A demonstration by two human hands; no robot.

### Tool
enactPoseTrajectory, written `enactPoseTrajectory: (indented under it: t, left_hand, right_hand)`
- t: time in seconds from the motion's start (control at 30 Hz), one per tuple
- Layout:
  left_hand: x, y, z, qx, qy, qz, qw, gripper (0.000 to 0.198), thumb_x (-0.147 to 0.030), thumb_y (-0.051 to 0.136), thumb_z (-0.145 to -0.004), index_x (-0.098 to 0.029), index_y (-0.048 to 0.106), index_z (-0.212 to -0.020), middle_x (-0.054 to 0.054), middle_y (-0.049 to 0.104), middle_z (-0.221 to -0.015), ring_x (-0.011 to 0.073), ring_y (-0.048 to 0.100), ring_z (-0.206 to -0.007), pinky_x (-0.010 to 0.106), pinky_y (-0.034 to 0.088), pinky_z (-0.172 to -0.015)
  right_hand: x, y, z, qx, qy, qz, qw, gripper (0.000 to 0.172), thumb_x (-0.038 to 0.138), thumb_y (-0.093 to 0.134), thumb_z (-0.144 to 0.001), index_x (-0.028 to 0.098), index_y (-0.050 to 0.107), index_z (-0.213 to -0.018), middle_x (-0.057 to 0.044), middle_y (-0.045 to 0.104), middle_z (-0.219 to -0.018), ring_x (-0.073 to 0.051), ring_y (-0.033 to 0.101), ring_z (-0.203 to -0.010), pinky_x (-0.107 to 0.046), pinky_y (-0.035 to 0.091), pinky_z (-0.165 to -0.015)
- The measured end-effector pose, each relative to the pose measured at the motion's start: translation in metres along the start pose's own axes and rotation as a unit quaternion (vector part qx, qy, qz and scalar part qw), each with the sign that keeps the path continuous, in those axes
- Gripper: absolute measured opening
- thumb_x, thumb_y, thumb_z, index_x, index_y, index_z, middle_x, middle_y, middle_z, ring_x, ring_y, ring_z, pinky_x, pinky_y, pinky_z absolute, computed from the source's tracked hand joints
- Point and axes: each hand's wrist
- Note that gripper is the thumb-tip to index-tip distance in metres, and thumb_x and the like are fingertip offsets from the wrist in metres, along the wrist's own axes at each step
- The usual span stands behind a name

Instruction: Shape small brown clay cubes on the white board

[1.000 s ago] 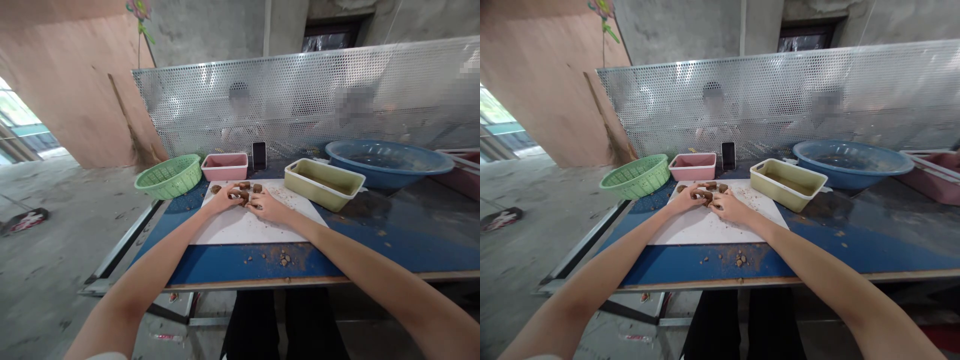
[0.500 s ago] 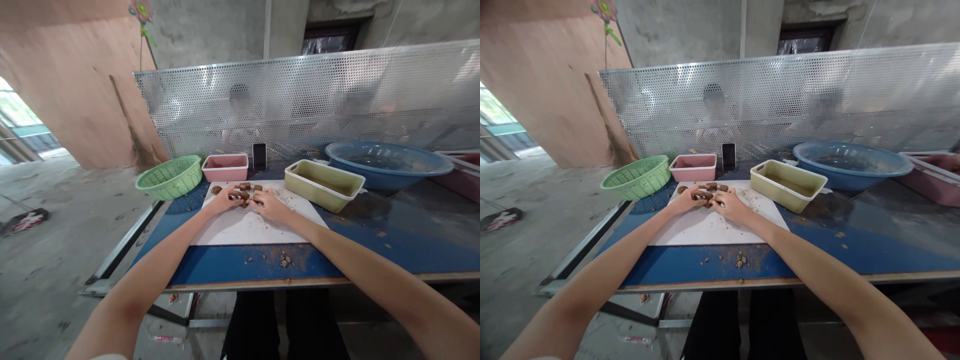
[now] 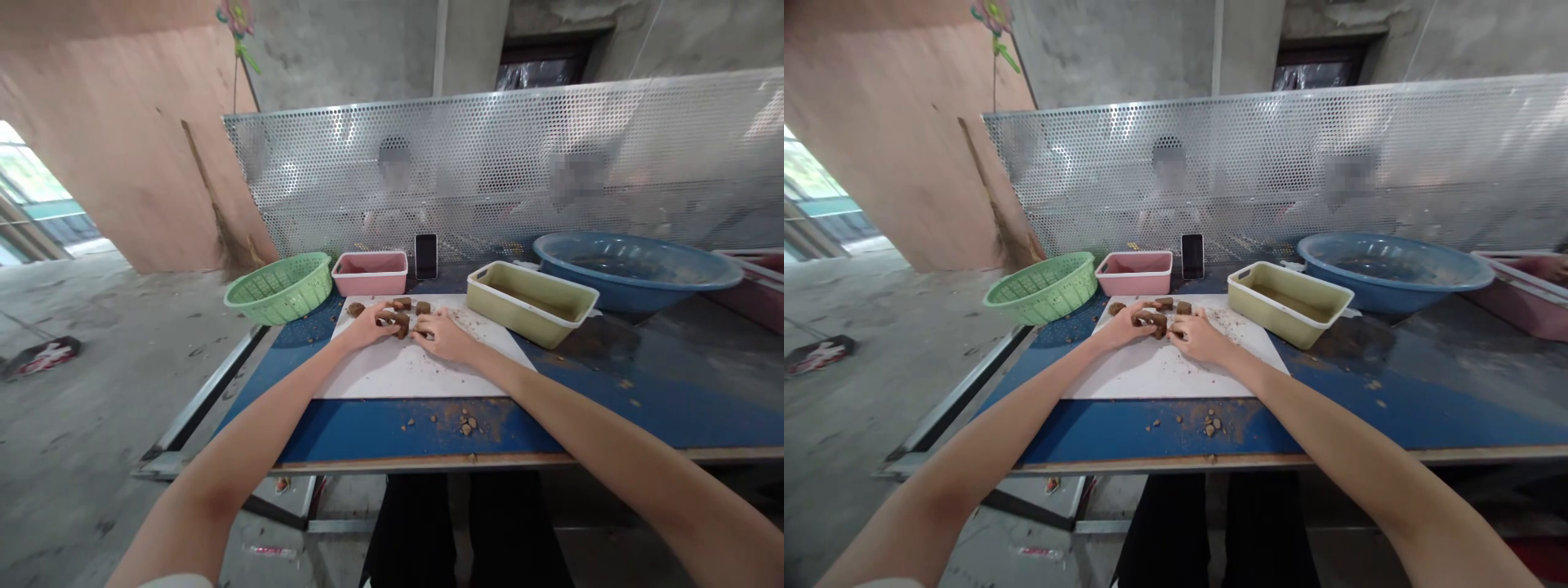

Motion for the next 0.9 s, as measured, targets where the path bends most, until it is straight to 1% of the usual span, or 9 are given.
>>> enactPoseTrajectory:
  t: [0.07,0.17,0.23,0.4,0.53,0.57,0.7,0.8,0.9]
  left_hand:
    - [-0.0007,0.0002,0.0005,0.002,-0.006,0.011,1.0,0.069,-0.044,0.084,-0.084,-0.019,0.06,-0.144,0.014,0.08,-0.122,0.0262,0.078,-0.1,0.041,0.061,-0.091]
    - [-0.0028,0.0001,0.0017,0.012,-0.008,0.029,0.999,0.069,-0.044,0.083,-0.085,-0.019,0.059,-0.145,0.014,0.08,-0.123,0.0266,0.078,-0.102,0.042,0.061,-0.093]
    - [-0.0035,-0.0001,0.002,0.01,-0.003,0.023,1.0,0.069,-0.044,0.084,-0.085,-0.02,0.06,-0.144,0.014,0.079,-0.124,0.0267,0.078,-0.104,0.041,0.061,-0.093]
    - [-0.0003,-0.0005,0.0003,0.003,0.014,0.016,1.0,0.07,-0.046,0.086,-0.083,-0.017,0.062,-0.142,0.015,0.081,-0.119,0.0256,0.077,-0.102,0.038,0.06,-0.089]
    - [0.0012,-0.0009,-0.0003,0.003,0.028,0.012,1.0,0.069,-0.044,0.085,-0.084,-0.016,0.062,-0.143,0.015,0.08,-0.12,0.0266,0.076,-0.104,0.04,0.06,-0.093]
    - [0.0011,-0.001,-0.0002,0.003,0.031,0.007,0.999,0.068,-0.043,0.084,-0.085,-0.016,0.062,-0.142,0.015,0.08,-0.12,0.0266,0.076,-0.104,0.041,0.059,-0.094]
    - [0.0011,-0.0006,-0.0005,0.008,0.034,-0.002,0.999,0.066,-0.041,0.081,-0.087,-0.013,0.06,-0.142,0.016,0.08,-0.118,0.0259,0.075,-0.103,0.04,0.059,-0.093]
    - [0.0025,-0.0003,-0.0013,0.005,0.039,0.003,0.999,0.064,-0.042,0.082,-0.087,-0.014,0.061,-0.141,0.016,0.079,-0.12,0.027,0.075,-0.107,0.041,0.059,-0.095]
    - [0.0037,-0.0007,-0.0013,0.007,0.035,0.009,0.999,0.064,-0.045,0.082,-0.087,-0.017,0.062,-0.141,0.015,0.079,-0.122,0.0279,0.075,-0.11,0.042,0.059,-0.095]
  right_hand:
    - [0.0012,0.0007,-0.0007,0.016,0.002,0.003,1.0,0.034,0.03,0.046,-0.111,0.021,0.076,-0.098,-0.009,0.074,-0.103,-0.026,0.064,-0.098,-0.045,0.032,-0.095]
    - [0.0026,0.0002,-0.0011,-0.006,0.012,0.003,1.0,0.036,0.033,0.044,-0.112,0.02,0.076,-0.101,-0.01,0.074,-0.105,-0.026,0.063,-0.099,-0.046,0.033,-0.096]
    - [0.0025,-0.0004,-0.0006,-0.019,0.011,0.004,1.0,0.034,0.033,0.046,-0.111,0.02,0.075,-0.098,-0.01,0.073,-0.104,-0.026,0.063,-0.099,-0.046,0.033,-0.097]
    - [-0.0004,0.0009,0.0008,0.004,0.001,0.025,1.0,0.035,0.031,0.049,-0.108,0.02,0.076,-0.089,-0.01,0.072,-0.1,-0.026,0.063,-0.096,-0.047,0.032,-0.096]
    - [-0.0021,0.0004,0.0006,-0.044,0.021,0.015,0.999,0.036,0.033,0.047,-0.11,0.019,0.075,-0.092,-0.009,0.071,-0.102,-0.025,0.061,-0.096,-0.047,0.032,-0.097]
    - [-0.0024,0.0001,0.0006,-0.042,0.023,0.015,0.999,0.035,0.033,0.048,-0.11,0.019,0.075,-0.092,-0.009,0.071,-0.102,-0.025,0.061,-0.096,-0.047,0.032,-0.097]
    - [-0.003,-0.0007,0.0005,0.011,0.006,0.038,0.999,0.037,0.033,0.048,-0.111,0.019,0.076,-0.092,-0.01,0.069,-0.104,-0.025,0.061,-0.096,-0.047,0.032,-0.097]
    - [-0.0036,-0.0019,0.0008,-0.021,0.01,0.028,0.999,0.038,0.034,0.044,-0.113,0.019,0.076,-0.098,-0.011,0.069,-0.109,-0.026,0.061,-0.1,-0.047,0.033,-0.098]
    - [-0.0045,-0.0031,0.0016,-0.057,0.021,0.014,0.998,0.035,0.034,0.046,-0.111,0.02,0.075,-0.096,-0.01,0.069,-0.109,-0.026,0.061,-0.1,-0.049,0.034,-0.1]
Point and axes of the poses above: each hand's wrist, its own z-axis away from the middle knuckle, its own y-axis out of the palm, x = y × z
